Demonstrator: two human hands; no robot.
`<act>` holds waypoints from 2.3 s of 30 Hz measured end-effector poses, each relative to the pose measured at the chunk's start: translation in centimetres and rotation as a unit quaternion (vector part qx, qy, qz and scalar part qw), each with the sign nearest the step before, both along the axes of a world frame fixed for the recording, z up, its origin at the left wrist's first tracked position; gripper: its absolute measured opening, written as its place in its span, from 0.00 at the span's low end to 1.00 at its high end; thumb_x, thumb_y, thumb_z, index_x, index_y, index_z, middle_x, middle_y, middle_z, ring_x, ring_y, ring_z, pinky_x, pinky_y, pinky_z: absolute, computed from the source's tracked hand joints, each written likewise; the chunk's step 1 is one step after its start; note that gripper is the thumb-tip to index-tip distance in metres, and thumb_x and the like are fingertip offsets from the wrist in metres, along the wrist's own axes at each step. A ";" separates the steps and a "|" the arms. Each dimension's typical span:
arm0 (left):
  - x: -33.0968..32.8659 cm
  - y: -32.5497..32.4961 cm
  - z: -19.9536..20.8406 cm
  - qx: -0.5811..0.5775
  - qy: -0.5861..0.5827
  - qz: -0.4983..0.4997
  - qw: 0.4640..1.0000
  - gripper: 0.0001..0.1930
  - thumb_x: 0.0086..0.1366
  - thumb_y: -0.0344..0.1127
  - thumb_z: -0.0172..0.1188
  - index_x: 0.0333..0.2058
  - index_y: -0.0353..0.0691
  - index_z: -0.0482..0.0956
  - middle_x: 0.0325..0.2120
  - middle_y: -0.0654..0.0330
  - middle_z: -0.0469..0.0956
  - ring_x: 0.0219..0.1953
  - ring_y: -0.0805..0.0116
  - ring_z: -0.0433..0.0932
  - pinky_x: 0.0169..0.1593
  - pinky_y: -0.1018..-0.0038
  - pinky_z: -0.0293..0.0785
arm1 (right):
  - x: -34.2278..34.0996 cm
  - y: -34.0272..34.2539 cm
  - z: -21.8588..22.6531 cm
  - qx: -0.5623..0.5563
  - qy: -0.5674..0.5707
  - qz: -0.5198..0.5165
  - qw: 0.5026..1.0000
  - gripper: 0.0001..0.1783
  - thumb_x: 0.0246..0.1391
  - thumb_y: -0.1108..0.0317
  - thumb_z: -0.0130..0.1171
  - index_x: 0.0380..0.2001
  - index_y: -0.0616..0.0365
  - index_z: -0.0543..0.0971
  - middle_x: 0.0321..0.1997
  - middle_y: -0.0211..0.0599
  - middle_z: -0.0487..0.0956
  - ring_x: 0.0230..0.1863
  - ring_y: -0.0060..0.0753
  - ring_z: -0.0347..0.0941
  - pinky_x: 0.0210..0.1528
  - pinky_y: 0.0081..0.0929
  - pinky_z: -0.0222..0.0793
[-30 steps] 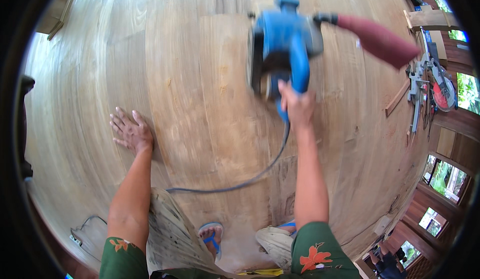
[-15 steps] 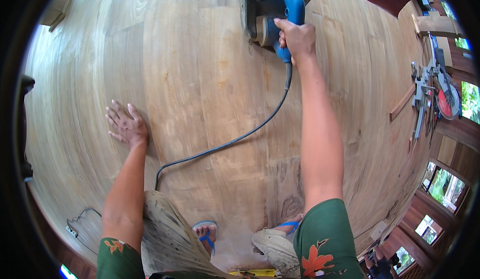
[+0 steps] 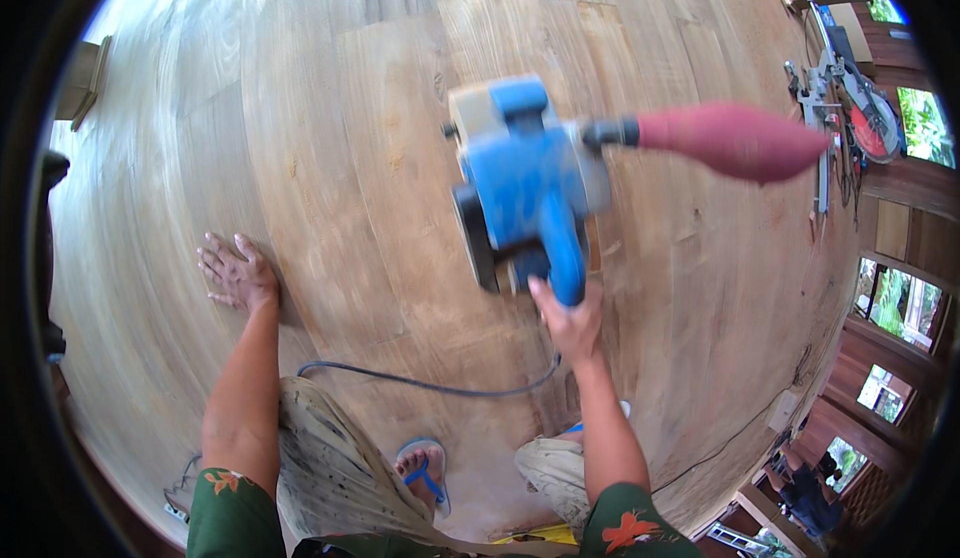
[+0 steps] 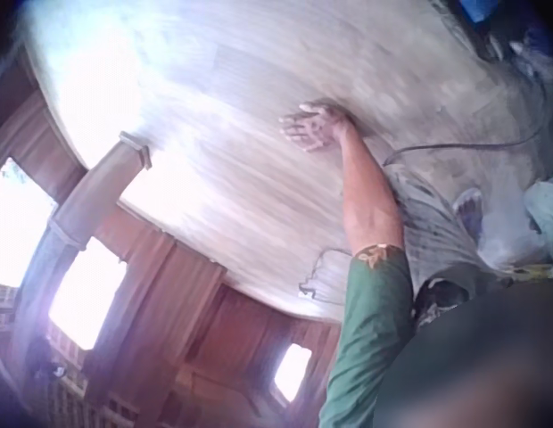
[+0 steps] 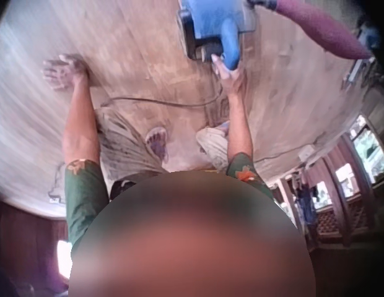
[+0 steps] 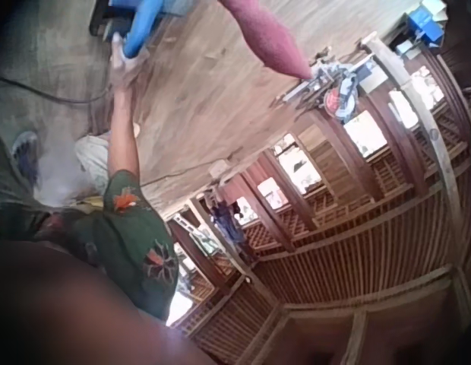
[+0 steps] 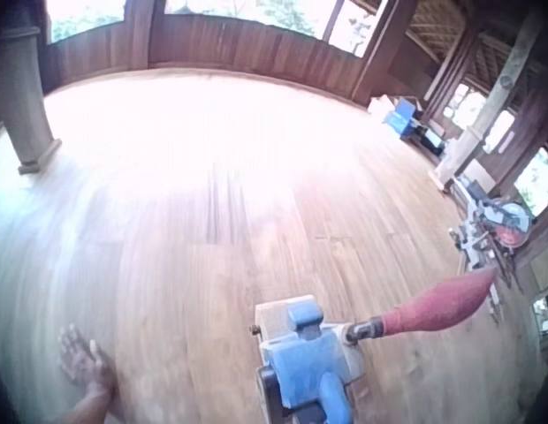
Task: The person uses a blue electric floor sander to sand a wooden floor. They move the sander back and forth across the floor surface in a systematic pattern, occasionally adjusting their position to reach different areas.
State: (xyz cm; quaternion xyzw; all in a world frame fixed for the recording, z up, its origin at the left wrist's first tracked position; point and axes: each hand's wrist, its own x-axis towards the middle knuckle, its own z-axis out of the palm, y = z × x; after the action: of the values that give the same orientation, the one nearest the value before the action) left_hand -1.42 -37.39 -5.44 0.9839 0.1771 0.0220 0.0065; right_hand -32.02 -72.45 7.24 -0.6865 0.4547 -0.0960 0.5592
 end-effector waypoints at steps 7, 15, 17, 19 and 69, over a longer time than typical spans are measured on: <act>-0.2 -0.4 0.6 -0.003 0.019 0.007 1.000 0.38 0.79 0.65 0.39 0.81 0.59 0.49 0.82 0.60 0.44 0.84 0.58 0.38 0.80 0.37 0.32 | -6.3 4.6 0.6 0.077 -0.004 -0.083 0.994 0.13 0.59 0.68 0.70 0.25 0.58 0.76 0.17 0.29 0.75 0.18 0.21 0.71 0.22 0.26 0.64; -0.2 -0.4 0.4 0.012 0.005 0.002 1.000 0.37 0.79 0.64 0.39 0.81 0.60 0.49 0.82 0.60 0.44 0.84 0.58 0.39 0.80 0.37 0.32 | 14.0 -6.8 -2.1 -0.038 -0.118 0.041 0.991 0.20 0.59 0.62 0.69 0.15 0.53 0.75 0.13 0.26 0.72 0.13 0.21 0.66 0.18 0.27 0.59; -0.2 -0.3 0.2 0.008 0.002 0.000 1.000 0.37 0.79 0.64 0.39 0.81 0.60 0.49 0.82 0.60 0.45 0.84 0.58 0.40 0.80 0.38 0.33 | 21.1 -10.2 -2.7 -0.063 -0.129 0.079 0.986 0.21 0.58 0.63 0.68 0.13 0.54 0.75 0.13 0.27 0.74 0.13 0.23 0.68 0.19 0.30 0.60; -0.2 -0.2 0.2 0.006 0.003 -0.004 1.000 0.37 0.79 0.64 0.39 0.81 0.59 0.49 0.82 0.59 0.45 0.84 0.57 0.40 0.80 0.38 0.32 | 27.3 -12.5 -2.9 -0.046 -0.126 0.076 0.988 0.18 0.57 0.63 0.69 0.16 0.55 0.77 0.15 0.29 0.74 0.15 0.23 0.68 0.21 0.29 0.64; -0.2 0.0 0.0 -0.008 -0.013 -0.016 1.000 0.38 0.79 0.62 0.39 0.80 0.54 0.50 0.82 0.53 0.45 0.84 0.53 0.40 0.80 0.36 0.32 | 31.2 -10.7 -2.0 -0.008 -0.123 0.102 0.987 0.17 0.55 0.63 0.73 0.20 0.58 0.78 0.18 0.31 0.76 0.17 0.24 0.69 0.24 0.28 0.67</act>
State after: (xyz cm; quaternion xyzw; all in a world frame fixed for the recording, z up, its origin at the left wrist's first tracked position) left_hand -1.66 -37.34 -5.43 0.9862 0.1615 0.0328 0.0171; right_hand -0.81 -83.17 5.27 -0.7169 0.3088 -0.1263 0.6122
